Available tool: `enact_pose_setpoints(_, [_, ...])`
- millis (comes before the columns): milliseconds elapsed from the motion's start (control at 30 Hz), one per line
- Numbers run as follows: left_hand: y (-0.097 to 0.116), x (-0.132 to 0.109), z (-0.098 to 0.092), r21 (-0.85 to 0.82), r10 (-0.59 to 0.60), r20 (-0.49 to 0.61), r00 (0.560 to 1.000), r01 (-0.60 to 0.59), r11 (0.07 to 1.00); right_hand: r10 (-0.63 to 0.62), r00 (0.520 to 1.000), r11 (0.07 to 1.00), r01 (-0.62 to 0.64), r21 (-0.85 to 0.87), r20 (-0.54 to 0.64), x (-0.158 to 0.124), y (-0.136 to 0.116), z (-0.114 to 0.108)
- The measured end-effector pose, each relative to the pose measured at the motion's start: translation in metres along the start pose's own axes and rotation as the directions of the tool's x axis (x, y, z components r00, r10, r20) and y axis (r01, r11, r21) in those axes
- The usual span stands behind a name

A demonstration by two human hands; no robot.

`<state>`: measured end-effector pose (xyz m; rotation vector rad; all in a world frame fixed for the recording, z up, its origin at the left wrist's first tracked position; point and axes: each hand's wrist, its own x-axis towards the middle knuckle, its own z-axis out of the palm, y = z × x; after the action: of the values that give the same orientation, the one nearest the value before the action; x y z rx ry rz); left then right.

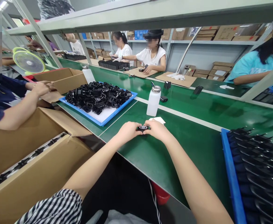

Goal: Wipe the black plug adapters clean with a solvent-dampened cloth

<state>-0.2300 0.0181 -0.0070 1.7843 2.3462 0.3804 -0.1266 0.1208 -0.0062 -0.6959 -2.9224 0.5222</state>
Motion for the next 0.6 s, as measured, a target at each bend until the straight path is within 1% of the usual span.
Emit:
enact_pose_setpoints(100, [0.006, 0.006, -0.01, 0.06, -0.041, 0.076, 0.996, 0.037, 0.998, 0.023, 0.999, 0.997, -0.025, 0.075, 0.034, 0.001, -0.001, -0.001])
enact_pose_setpoints(200, [0.01, 0.016, -0.021, 0.087, -0.042, 0.151, 0.988, 0.029, 0.996, 0.027, 0.997, 0.995, -0.034, 0.095, 0.068, 0.005, 0.0, -0.004])
enact_pose_setpoints(267, [0.012, 0.024, -0.024, 0.104, -0.034, 0.194, 0.98, 0.013, 0.994, 0.038, 0.995, 0.994, -0.047, 0.099, 0.091, 0.008, 0.002, -0.005])
enact_pose_setpoints(333, [0.014, 0.03, -0.025, 0.116, -0.039, 0.22, 0.975, 0.014, 0.993, 0.041, 0.993, 0.993, -0.053, 0.105, 0.113, 0.011, 0.004, -0.005])
enact_pose_setpoints(467, [0.018, 0.036, -0.027, 0.102, -0.113, 0.276, 0.954, 0.088, 0.991, 0.018, 0.988, 0.991, -0.038, 0.127, 0.155, 0.015, 0.004, -0.004])
enact_pose_setpoints(533, [0.017, 0.034, -0.027, 0.078, -0.117, 0.279, 0.953, 0.099, 0.992, -0.016, 0.983, 0.99, -0.011, 0.143, 0.181, 0.016, 0.004, -0.009])
enact_pose_setpoints(600, [0.013, 0.029, -0.024, 0.06, -0.109, 0.262, 0.959, 0.097, 0.993, -0.057, 0.963, 0.985, 0.012, 0.171, 0.264, 0.021, 0.008, -0.021])
